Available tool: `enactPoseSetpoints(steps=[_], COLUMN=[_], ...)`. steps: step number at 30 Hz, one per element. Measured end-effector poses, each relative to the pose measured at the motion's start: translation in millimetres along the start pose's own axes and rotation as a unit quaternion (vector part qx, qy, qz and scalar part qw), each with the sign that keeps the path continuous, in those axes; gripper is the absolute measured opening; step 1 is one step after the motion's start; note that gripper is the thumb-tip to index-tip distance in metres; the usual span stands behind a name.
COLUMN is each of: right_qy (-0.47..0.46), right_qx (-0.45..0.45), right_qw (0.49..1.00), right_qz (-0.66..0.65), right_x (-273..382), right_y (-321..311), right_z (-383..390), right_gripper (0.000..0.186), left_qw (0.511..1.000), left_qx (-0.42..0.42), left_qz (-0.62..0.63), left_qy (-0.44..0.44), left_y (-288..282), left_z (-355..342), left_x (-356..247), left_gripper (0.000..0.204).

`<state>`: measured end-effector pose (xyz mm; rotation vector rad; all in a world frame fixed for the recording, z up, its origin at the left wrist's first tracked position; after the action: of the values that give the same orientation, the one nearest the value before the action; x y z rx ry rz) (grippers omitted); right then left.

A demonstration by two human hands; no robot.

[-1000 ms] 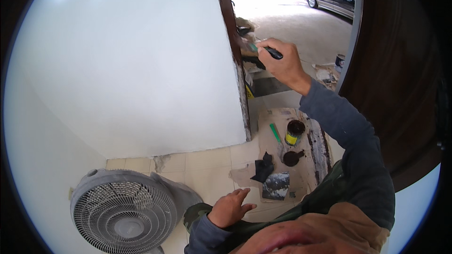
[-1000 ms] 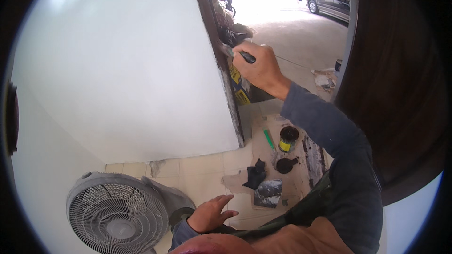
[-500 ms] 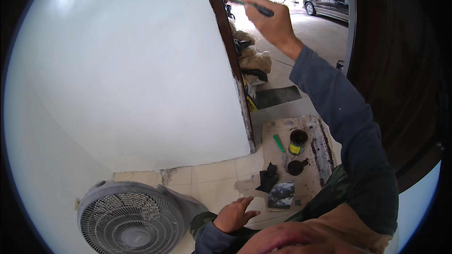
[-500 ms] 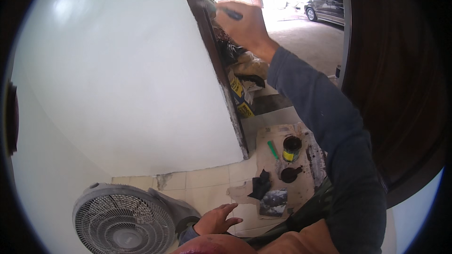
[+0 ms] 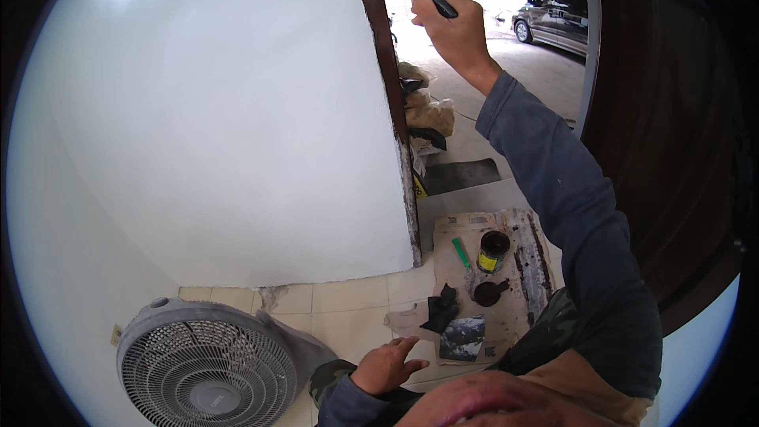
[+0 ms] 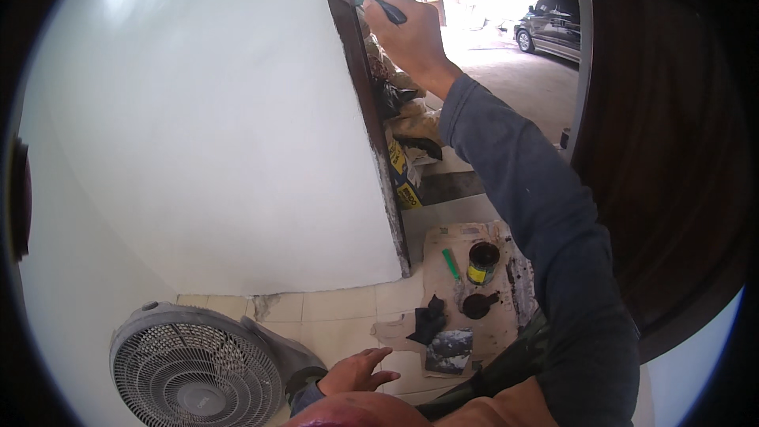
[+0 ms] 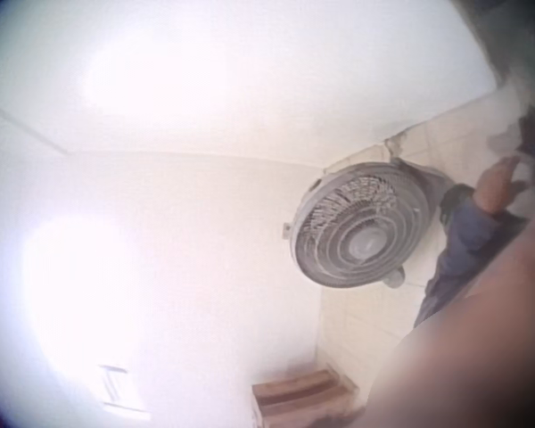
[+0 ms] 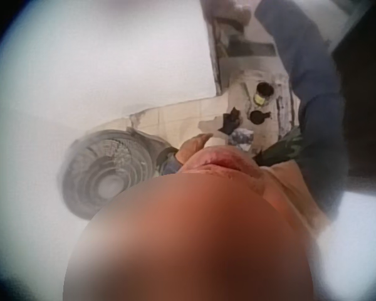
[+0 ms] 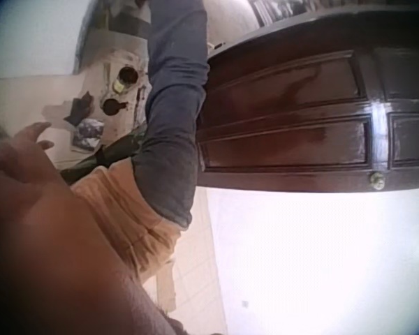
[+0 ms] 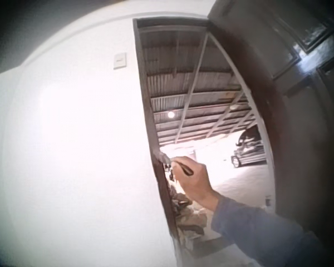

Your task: The person paints a vertical door frame with a brush, repeatedly dipping the brush into a paint can and applying dark paint to the frame. The person occasionally wipes the frame with a cloth while continuing to paint.

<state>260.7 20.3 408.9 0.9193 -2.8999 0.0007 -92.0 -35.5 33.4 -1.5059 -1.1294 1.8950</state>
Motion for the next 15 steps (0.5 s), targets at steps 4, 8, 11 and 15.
enactPoseSetpoints(steps=[4, 8, 11, 15], right_qy=[0.058, 0.075, 0.077, 0.086], right_qx=[0.028, 0.041, 0.053, 0.068], right_qw=[0.998, 0.996, 0.996, 0.994], right_qz=[0.015, 0.002, 0.006, 0.021], right_x=[-7.4, -10.5, -12.1, -13.3], right_y=[-3.2, -6.8, -7.2, -7.3], right_z=[3.4, 7.2, 10.5, 14.6], right_gripper=[0.031, 0.032, 0.032, 0.032], left_qw=[1.000, 1.000, 1.000, 1.000], left_qx=[-0.011, -0.010, -0.009, -0.008], left_qz=[-0.006, -0.001, -0.009, -0.014], left_qy=[0.001, 0.002, 0.004, 0.007], left_y=[1.4, 2.3, 2.1, 2.8], left_z=[2.4, 2.0, 0.5, 0.3], left_x=[-1.2, -1.5, -1.8, -3.6], left_gripper=[0.060, 0.060, 0.060, 0.060])
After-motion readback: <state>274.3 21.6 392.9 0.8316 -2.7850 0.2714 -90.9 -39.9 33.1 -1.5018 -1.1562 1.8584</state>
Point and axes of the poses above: each hand's wrist, its own z-axis away from the middle knuckle, its own y-axis out of the palm, x = y × z, the point moved 4 cm from there along -z, towards the middle knuckle, and after that the axes turned 2 degrees about -z, right-handed, at the moved point
